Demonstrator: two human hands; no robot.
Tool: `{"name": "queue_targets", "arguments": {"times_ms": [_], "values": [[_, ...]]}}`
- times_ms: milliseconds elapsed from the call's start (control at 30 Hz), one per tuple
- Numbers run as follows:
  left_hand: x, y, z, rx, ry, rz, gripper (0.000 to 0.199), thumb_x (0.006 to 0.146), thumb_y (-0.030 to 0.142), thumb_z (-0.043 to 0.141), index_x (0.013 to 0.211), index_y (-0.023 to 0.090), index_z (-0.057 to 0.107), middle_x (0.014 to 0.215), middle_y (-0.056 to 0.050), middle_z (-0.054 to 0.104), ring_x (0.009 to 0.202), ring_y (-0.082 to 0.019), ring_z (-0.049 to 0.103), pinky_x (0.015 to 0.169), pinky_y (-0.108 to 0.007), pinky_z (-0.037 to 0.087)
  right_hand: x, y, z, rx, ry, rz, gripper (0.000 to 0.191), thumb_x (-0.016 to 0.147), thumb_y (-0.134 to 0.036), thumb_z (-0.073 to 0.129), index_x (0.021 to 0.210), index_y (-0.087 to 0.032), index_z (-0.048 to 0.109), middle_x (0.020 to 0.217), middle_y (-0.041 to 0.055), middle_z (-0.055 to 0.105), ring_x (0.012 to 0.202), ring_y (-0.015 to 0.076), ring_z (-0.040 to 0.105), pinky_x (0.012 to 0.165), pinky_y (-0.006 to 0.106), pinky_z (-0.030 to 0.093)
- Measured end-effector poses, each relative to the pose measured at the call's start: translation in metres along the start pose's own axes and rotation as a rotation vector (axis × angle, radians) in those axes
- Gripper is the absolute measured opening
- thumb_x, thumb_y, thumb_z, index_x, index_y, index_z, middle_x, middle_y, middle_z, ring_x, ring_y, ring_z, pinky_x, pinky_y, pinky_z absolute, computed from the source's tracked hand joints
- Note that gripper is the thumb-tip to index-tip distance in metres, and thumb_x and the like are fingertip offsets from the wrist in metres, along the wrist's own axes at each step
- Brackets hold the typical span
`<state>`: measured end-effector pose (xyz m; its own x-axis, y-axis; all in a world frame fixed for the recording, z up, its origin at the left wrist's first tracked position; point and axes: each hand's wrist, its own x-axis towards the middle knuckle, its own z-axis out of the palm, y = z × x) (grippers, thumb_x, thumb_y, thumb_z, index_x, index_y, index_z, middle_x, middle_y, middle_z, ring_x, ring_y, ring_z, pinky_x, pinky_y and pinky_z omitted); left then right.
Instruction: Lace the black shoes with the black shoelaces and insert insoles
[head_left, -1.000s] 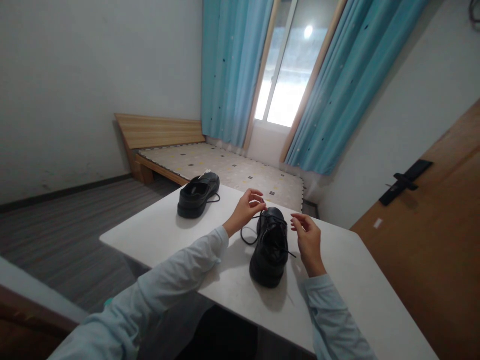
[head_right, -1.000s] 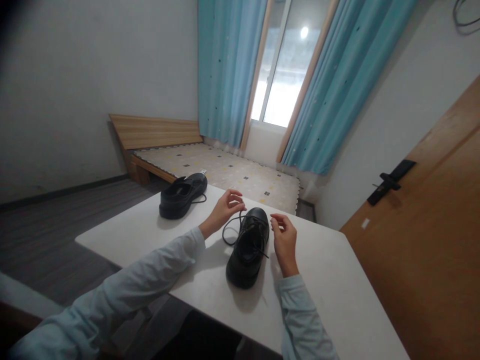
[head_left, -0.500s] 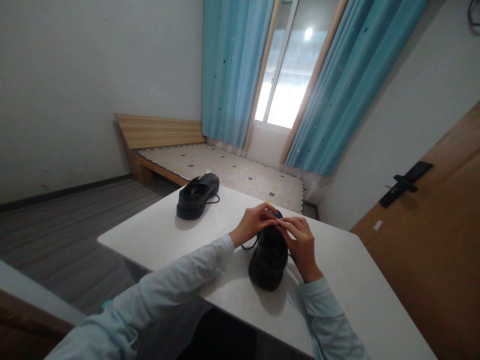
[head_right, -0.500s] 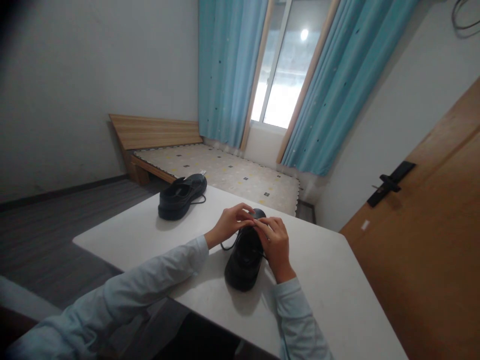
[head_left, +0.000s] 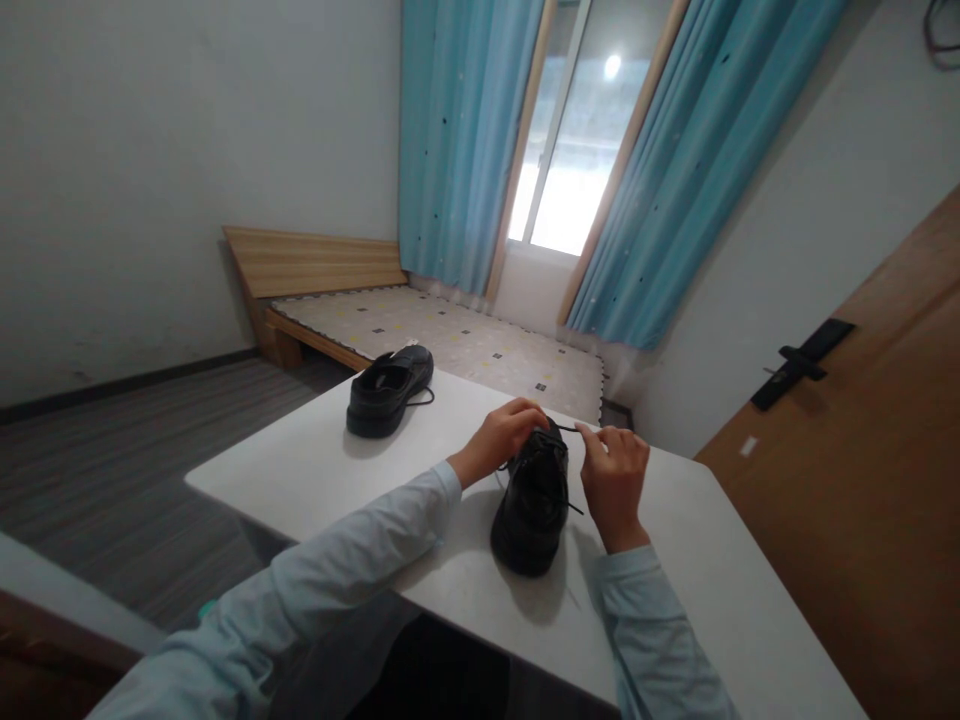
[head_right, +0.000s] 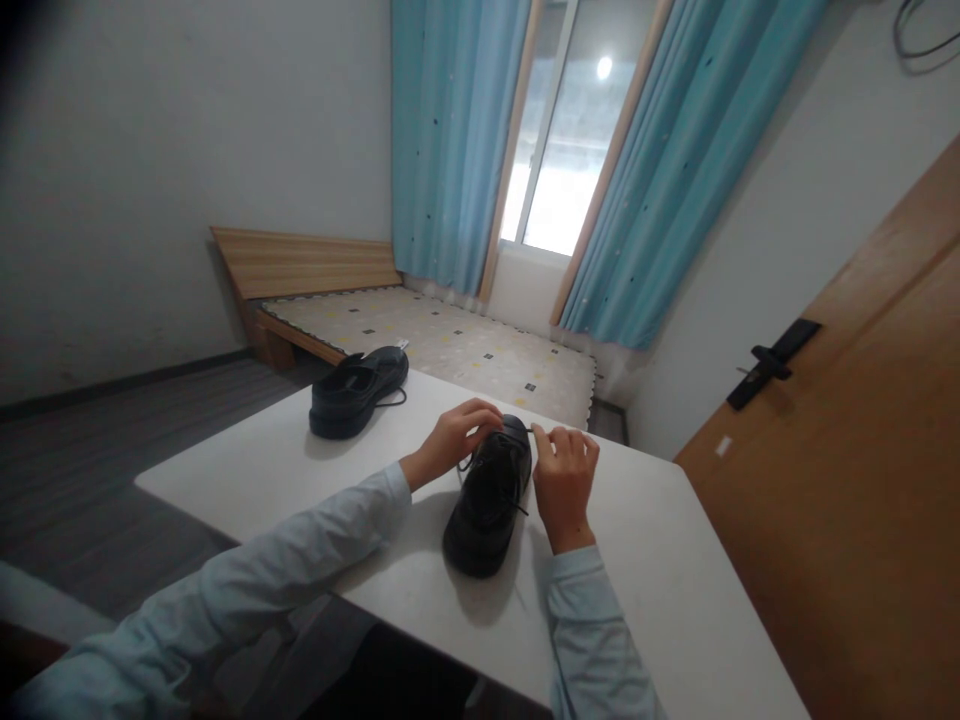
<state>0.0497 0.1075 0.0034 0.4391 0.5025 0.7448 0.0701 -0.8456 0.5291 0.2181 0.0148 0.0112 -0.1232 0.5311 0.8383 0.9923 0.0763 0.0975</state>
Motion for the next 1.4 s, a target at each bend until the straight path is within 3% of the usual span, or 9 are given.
{"name": "queue_targets", "arguments": {"times_ms": [167, 267, 333, 467, 633, 900, 1167, 1400], "values": [[0.005, -0.011, -0.009, 0.107, 0.026, -0.005, 0.024, 0.082, 0.008, 0.049, 0.082, 0.02, 0.069, 0.097, -0.005, 0.063, 0.091, -0.014, 0.061, 0.083, -0.027, 0.048, -0.001, 0.011, 0.012, 0.294, 0.033, 0.407, 0.016, 0.084, -0.026, 0.05, 0.086, -0.018, 0.063, 0.079, 0.0077, 0.063, 0.076, 0.0216, 0.053, 0.071, 0.035, 0.038], [0.006, -0.013, -0.009, 0.098, -0.04, -0.034, 0.021, 0.083, 0.012, 0.051, 0.095, 0.02, 0.067, 0.1, -0.006, 0.065, 0.094, -0.016, 0.061, 0.087, -0.03, 0.047, -0.005, 0.013, 0.022, 0.61, -0.05, 0.681, 0.022, 0.076, -0.039, 0.06, 0.079, -0.017, 0.061, 0.075, 0.0073, 0.066, 0.067, 0.0195, 0.058, 0.063, 0.032, 0.042], [0.007, -0.012, -0.007, 0.095, -0.083, -0.052, 0.021, 0.084, 0.016, 0.053, 0.101, 0.019, 0.064, 0.102, -0.007, 0.066, 0.096, -0.018, 0.061, 0.089, -0.031, 0.046, -0.007, 0.015, 0.027, 0.753, -0.118, 0.753, 0.028, 0.072, -0.044, 0.064, 0.076, -0.016, 0.062, 0.072, 0.0075, 0.068, 0.066, 0.0199, 0.06, 0.064, 0.033, 0.044], [0.007, -0.01, -0.004, 0.09, -0.153, -0.033, 0.02, 0.083, 0.02, 0.056, 0.102, 0.019, 0.065, 0.104, -0.007, 0.065, 0.099, -0.018, 0.06, 0.091, -0.032, 0.045, -0.008, 0.02, 0.032, 0.898, -0.181, 0.778, 0.037, 0.065, -0.051, 0.067, 0.071, -0.015, 0.065, 0.066, 0.007, 0.068, 0.06, 0.0189, 0.06, 0.061, 0.033, 0.046], [0.007, -0.008, -0.001, 0.066, -0.189, 0.01, 0.008, 0.077, 0.024, 0.066, 0.084, 0.022, 0.071, 0.099, -0.006, 0.065, 0.098, -0.019, 0.057, 0.094, -0.035, 0.042, -0.009, 0.024, 0.033, 0.964, -0.224, 0.802, 0.042, 0.056, -0.054, 0.073, 0.067, -0.015, 0.066, 0.06, 0.0064, 0.067, 0.054, 0.0177, 0.059, 0.053, 0.031, 0.046], [0.009, -0.012, 0.0, 0.081, -0.264, -0.012, 0.009, 0.076, 0.027, 0.067, 0.079, 0.022, 0.073, 0.099, -0.007, 0.066, 0.097, -0.02, 0.057, 0.093, -0.035, 0.042, -0.012, 0.021, 0.034, 0.98, -0.235, 0.787, 0.044, 0.055, -0.054, 0.076, 0.072, -0.015, 0.065, 0.059, 0.0046, 0.065, 0.054, 0.0177, 0.059, 0.052, 0.031, 0.047], [0.014, -0.009, 0.0, 0.109, -0.389, -0.034, 0.012, 0.075, 0.024, 0.066, 0.083, 0.021, 0.075, 0.102, -0.008, 0.068, 0.092, -0.019, 0.062, 0.087, -0.028, 0.044, -0.014, 0.017, 0.034, 0.909, -0.31, 0.748, 0.043, 0.057, -0.058, 0.072, 0.06, -0.016, 0.062, 0.056, 0.002, 0.06, 0.049, 0.0139, 0.051, 0.049, 0.027, 0.041], [0.018, -0.005, 0.01, 0.154, -0.414, -0.065, 0.018, 0.069, 0.015, 0.065, 0.081, 0.021, 0.076, 0.092, -0.005, 0.071, 0.092, -0.019, 0.063, 0.083, -0.025, 0.045, -0.012, 0.011, 0.03, 0.869, -0.297, 0.684, 0.04, 0.062, -0.055, 0.069, 0.054, -0.018, 0.058, 0.052, 0.0001, 0.056, 0.049, 0.0132, 0.048, 0.048, 0.026, 0.036]]}}
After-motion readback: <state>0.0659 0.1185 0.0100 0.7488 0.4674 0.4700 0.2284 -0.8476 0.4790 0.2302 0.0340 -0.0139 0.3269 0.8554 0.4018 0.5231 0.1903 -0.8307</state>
